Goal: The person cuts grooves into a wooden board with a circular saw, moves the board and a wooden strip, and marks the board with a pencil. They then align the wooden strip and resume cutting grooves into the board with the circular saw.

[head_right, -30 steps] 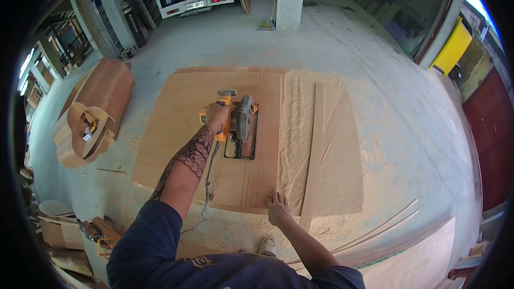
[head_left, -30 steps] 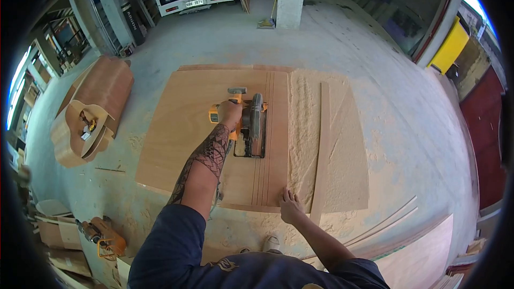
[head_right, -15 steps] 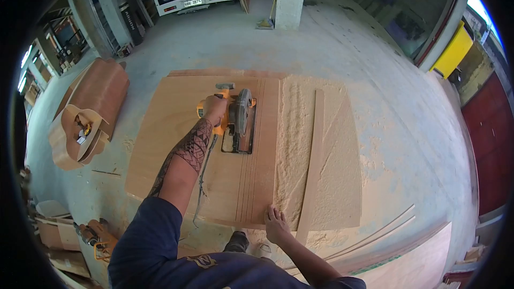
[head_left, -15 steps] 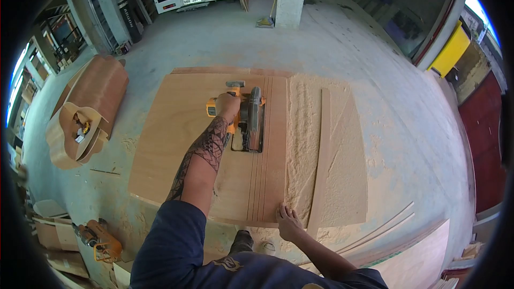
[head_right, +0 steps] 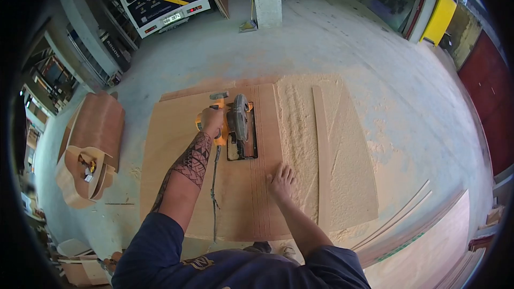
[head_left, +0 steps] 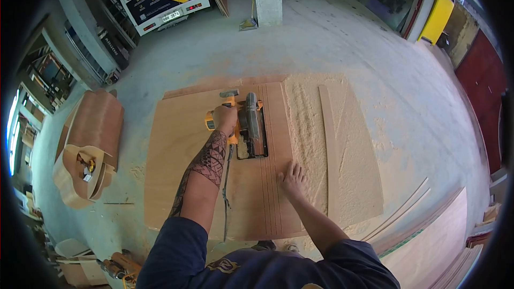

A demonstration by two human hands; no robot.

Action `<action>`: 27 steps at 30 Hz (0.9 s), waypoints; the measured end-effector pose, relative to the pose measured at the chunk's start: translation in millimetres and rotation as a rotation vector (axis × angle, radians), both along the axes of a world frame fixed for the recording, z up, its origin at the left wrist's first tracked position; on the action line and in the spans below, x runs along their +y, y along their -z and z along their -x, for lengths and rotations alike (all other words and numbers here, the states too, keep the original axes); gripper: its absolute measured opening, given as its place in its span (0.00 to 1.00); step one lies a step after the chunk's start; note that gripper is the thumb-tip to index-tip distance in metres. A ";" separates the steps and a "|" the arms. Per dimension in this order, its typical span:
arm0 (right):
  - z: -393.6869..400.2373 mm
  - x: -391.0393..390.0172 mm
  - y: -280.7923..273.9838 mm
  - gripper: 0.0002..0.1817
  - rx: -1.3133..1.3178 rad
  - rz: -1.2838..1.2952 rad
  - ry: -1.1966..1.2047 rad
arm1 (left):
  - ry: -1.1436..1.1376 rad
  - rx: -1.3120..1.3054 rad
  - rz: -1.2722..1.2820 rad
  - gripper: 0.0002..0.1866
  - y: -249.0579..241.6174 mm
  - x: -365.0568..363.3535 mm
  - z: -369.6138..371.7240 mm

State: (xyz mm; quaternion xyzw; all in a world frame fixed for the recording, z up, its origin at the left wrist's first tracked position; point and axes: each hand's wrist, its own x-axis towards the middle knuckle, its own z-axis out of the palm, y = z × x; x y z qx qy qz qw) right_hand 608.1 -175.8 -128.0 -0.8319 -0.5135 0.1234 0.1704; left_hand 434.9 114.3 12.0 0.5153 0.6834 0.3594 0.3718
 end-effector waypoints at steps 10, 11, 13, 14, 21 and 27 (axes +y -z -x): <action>13.6 -7.7 -7.2 0.39 -0.007 0.009 0.021 | -0.002 -0.037 0.019 0.13 -5.8 41.7 -7.8; 13.9 -7.4 -7.0 0.39 -0.009 0.008 0.026 | 0.002 -0.052 0.030 0.13 -4.4 48.3 -8.3; 14.3 -6.8 -7.9 0.39 -0.014 0.043 0.026 | 0.010 -0.070 0.041 0.12 -4.8 59.2 -9.9; 14.2 -6.5 -7.5 0.39 -0.015 0.041 0.032 | 0.003 -0.020 0.025 0.12 -4.9 64.9 -10.8; 14.1 -5.1 -12.9 0.38 0.010 0.050 0.014 | -0.017 0.059 -0.003 0.14 11.2 116.5 -14.9; 12.7 -3.5 -16.0 0.39 0.033 0.068 0.003 | -0.010 -0.085 -0.030 0.12 12.6 146.3 -22.5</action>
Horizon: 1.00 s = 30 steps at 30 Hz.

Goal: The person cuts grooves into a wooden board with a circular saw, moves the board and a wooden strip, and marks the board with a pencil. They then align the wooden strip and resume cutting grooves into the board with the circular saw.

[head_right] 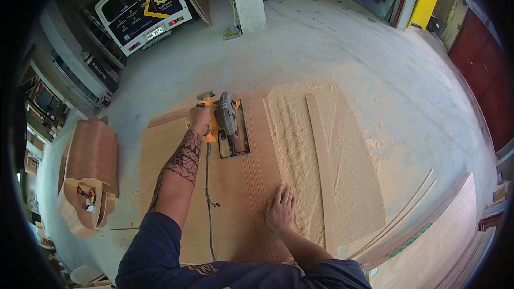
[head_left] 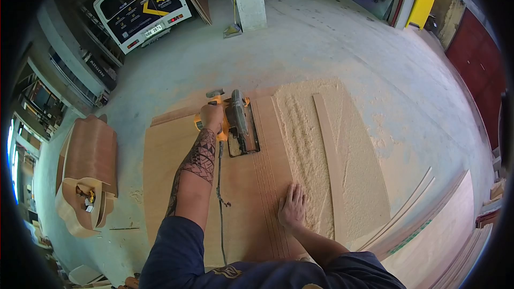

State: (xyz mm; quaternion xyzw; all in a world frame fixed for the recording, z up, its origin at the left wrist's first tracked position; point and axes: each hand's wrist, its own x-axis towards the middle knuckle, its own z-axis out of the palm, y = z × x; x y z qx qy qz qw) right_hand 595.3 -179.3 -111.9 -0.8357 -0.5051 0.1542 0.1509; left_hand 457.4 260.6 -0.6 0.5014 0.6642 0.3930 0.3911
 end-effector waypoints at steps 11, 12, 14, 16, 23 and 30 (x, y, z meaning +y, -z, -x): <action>-0.4 -0.1 -3.2 0.40 0.039 0.008 -0.007 | -0.021 0.037 0.006 0.13 18.5 56.1 -0.9; -0.7 -0.3 -3.5 0.40 0.032 0.009 -0.011 | -0.024 0.006 0.018 0.13 13.8 55.5 -2.8; -0.1 -1.0 -3.1 0.40 0.026 0.007 -0.016 | -0.018 0.018 0.012 0.13 4.0 53.7 -6.0; -0.7 0.3 -2.2 0.40 0.046 -0.002 -0.006 | -0.013 0.025 0.000 0.13 2.4 59.4 -8.0; -0.8 -0.5 -6.8 0.40 0.055 -0.001 -0.008 | -0.014 -0.054 0.001 0.11 -3.8 81.9 -16.5; -0.8 2.1 -9.7 0.39 0.056 -0.015 0.007 | -0.023 -0.123 0.000 0.09 -18.8 95.6 -22.7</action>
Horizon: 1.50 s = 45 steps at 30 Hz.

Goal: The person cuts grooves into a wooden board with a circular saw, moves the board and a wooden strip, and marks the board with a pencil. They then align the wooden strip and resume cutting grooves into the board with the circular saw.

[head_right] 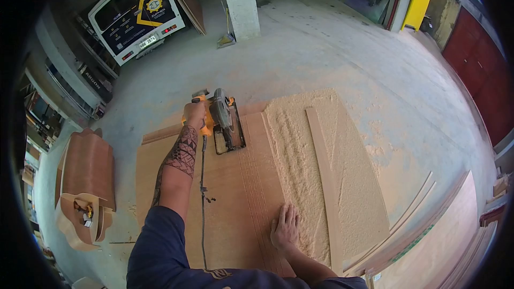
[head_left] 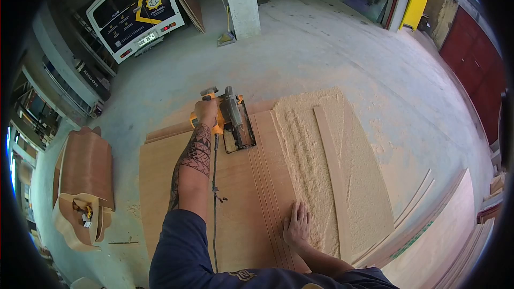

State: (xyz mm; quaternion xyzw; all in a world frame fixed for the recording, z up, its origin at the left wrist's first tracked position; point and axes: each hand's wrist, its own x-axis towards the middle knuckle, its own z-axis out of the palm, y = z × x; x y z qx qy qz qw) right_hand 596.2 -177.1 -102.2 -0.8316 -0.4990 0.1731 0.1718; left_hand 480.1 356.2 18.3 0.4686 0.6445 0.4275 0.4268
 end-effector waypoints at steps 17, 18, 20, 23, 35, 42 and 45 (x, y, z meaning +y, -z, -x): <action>1.7 0.1 2.5 0.38 -0.053 0.029 0.010 | 0.047 -0.490 0.063 0.06 42.8 -87.5 126.6; 1.0 -0.7 4.3 0.38 -0.052 0.006 0.011 | 0.035 -0.481 0.062 0.06 42.2 -110.0 132.9; 1.0 -1.8 12.4 0.37 -0.072 -0.037 0.017 | -0.035 -0.557 0.092 0.02 31.3 -161.8 141.9; 2.2 0.0 26.1 0.36 -0.052 -0.077 0.052 | -0.114 -0.603 0.103 0.02 22.0 -243.4 154.8; -33.5 -89.3 39.9 0.34 0.164 -0.208 -0.120 | -0.162 -0.670 0.174 0.04 8.4 -585.3 221.0; -43.0 -206.6 12.9 0.37 -0.015 0.155 -0.545 | -0.168 -0.659 0.255 0.06 -2.6 -724.7 219.4; -42.4 -214.7 18.7 0.37 -0.103 0.210 -0.586 | -0.144 -0.601 0.302 0.07 -5.2 -756.6 217.7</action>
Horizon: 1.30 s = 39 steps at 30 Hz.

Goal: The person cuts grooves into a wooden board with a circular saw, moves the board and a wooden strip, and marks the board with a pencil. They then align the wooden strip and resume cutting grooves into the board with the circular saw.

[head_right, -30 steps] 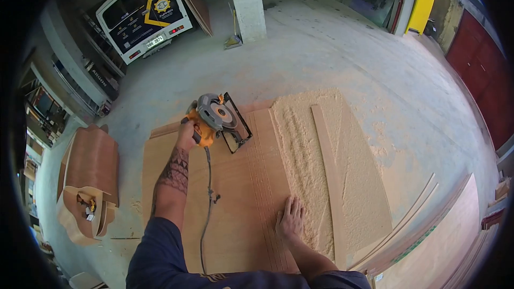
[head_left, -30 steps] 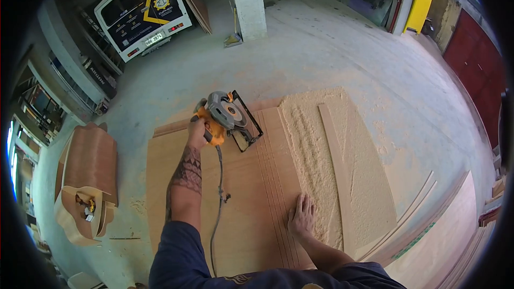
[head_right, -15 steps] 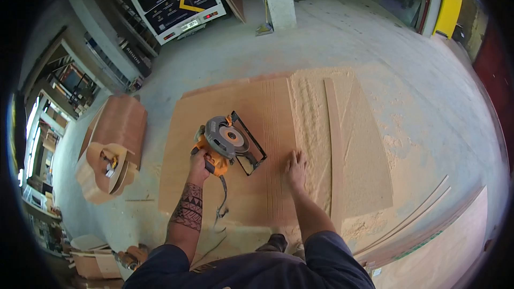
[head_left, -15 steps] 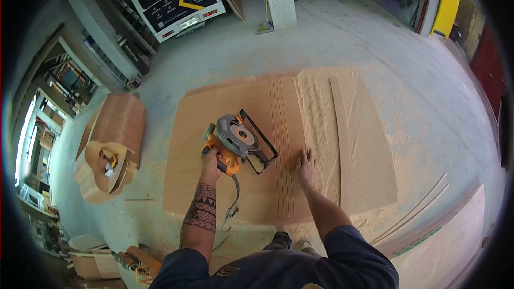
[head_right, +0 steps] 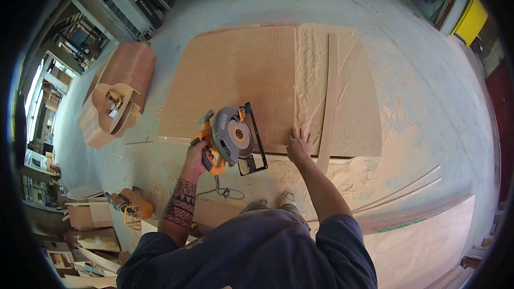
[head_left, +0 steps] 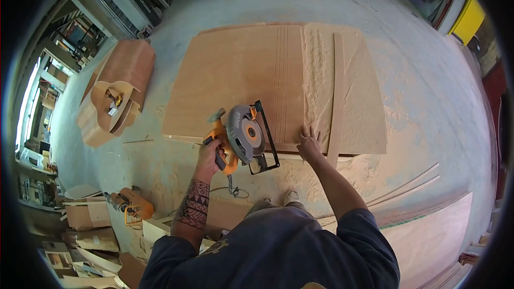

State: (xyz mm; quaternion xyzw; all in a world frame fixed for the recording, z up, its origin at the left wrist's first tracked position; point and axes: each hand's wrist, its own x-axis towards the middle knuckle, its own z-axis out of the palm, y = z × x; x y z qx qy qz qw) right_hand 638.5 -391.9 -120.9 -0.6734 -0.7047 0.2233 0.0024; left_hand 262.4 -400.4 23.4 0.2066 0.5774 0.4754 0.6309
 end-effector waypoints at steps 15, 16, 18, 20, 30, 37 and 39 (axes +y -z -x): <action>20.1 15.1 -20.2 0.36 -0.113 0.160 0.066 | 0.262 0.514 -0.093 0.15 -18.9 -54.7 -42.9; 20.6 13.5 -21.4 0.35 -0.106 0.160 0.071 | 0.258 0.512 -0.098 0.15 -19.3 -53.3 -44.9; 21.2 10.4 -25.8 0.35 -0.101 0.155 0.075 | 0.249 0.572 -0.100 0.16 -20.0 -51.4 -47.3; 21.7 8.8 -29.5 0.35 -0.131 0.171 0.057 | 0.251 0.611 -0.131 0.16 -10.9 -45.4 -46.0; 19.3 13.8 -8.5 0.44 -0.074 0.133 0.089 | 0.295 0.788 -0.138 0.21 -6.0 -24.1 -44.1; 21.7 12.4 -23.5 0.40 -0.136 0.189 0.042 | 0.286 0.794 -0.161 0.21 -6.4 -13.4 -46.8; 19.3 14.0 -14.5 0.43 -0.135 0.157 0.040 | 0.279 0.830 -0.130 0.21 -8.9 -8.7 -49.2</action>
